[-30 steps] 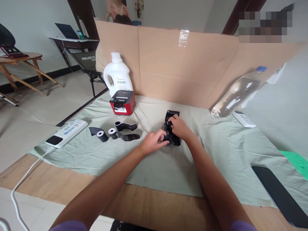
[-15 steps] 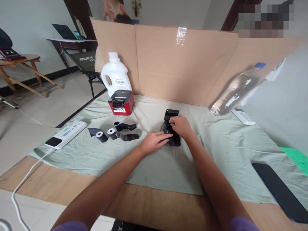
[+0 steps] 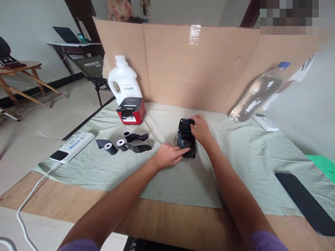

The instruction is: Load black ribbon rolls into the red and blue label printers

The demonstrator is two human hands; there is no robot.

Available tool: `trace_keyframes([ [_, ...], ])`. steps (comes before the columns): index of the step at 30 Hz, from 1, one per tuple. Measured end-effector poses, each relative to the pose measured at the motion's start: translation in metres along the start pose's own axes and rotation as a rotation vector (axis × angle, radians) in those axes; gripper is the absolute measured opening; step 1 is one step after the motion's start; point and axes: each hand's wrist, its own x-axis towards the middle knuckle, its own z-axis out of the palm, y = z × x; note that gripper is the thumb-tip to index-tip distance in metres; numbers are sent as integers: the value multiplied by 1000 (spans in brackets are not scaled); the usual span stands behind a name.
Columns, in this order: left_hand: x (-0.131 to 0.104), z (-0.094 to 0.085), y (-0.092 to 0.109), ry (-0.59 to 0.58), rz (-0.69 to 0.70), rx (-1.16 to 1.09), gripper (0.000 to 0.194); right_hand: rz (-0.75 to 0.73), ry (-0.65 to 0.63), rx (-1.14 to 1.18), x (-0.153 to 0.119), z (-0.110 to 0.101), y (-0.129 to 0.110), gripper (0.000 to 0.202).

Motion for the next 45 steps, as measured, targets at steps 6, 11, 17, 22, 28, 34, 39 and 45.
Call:
trace_keyframes([
  [6,-2,1,-3,67,191,-48,34,-42,-112,23,-5,-18,-6,31],
  [11,-5,4,-3,70,239,-42,33,-12,-247,-35,-13,-32,-15,30],
  [17,-5,4,-4,63,220,-63,34,30,-512,-97,-14,-42,-25,21],
  [22,-5,4,-4,88,221,-94,33,127,-393,-64,-9,-30,-17,35],
  [28,-3,3,-3,63,178,-145,33,314,-553,140,-5,-14,-2,49],
  [34,-2,3,-1,63,144,-162,34,335,-538,133,-11,-11,4,50],
  [39,3,0,0,72,-258,-169,63,528,-431,276,-20,-1,15,70],
  [45,7,10,-6,-94,-417,-184,95,542,15,644,-62,30,2,47],
])
